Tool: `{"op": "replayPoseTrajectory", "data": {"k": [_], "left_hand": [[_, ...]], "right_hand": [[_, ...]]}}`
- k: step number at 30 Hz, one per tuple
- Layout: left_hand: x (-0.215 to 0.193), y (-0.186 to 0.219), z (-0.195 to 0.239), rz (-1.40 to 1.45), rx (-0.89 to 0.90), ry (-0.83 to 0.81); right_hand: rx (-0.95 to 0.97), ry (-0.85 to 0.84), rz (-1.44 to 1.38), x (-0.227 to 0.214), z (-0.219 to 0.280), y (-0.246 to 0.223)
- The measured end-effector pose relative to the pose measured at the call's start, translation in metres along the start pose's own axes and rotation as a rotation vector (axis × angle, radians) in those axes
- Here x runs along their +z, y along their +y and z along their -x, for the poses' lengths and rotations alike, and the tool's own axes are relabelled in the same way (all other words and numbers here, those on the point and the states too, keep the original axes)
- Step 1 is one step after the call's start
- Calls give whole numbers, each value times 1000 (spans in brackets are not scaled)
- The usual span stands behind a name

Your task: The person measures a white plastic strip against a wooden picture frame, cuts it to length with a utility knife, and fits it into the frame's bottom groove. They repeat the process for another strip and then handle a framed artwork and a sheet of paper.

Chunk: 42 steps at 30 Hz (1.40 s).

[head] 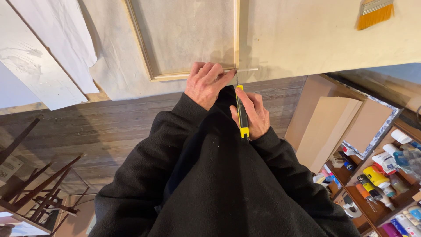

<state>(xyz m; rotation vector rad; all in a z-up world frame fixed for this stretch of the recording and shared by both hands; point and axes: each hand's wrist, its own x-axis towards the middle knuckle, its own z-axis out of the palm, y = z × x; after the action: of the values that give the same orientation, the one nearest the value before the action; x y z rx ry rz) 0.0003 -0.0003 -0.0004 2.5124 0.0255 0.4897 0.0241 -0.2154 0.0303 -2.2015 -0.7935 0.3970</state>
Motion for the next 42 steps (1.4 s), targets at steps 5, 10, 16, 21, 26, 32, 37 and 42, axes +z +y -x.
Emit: {"op": "replayPoseTrajectory", "data": {"k": [5, 10, 16, 21, 26, 32, 37, 42], "left_hand": [[1, -1, 2, -9, 8, -2], [-1, 2, 0, -8, -2, 3], [-4, 2, -3, -3, 0, 3], [-3, 2, -2, -1, 0, -9], [-6, 2, -4, 14, -4, -4], [-3, 1, -3, 19, -1, 6], [-7, 1, -5, 56, -10, 11], [3, -6, 6, 49, 12, 14]], "right_hand": [[19, -10, -27, -2, 0, -2], [24, -7, -39, -4, -3, -5], [15, -13, -7, -4, -3, -4], [20, -16, -15, -5, -2, -5], [21, -11, -9, -4, -3, -5], [-17, -4, 22, -4, -4, -6], [-27, 11, 28, -2, -4, -4], [-49, 51, -36, -8, -6, -5]]}}
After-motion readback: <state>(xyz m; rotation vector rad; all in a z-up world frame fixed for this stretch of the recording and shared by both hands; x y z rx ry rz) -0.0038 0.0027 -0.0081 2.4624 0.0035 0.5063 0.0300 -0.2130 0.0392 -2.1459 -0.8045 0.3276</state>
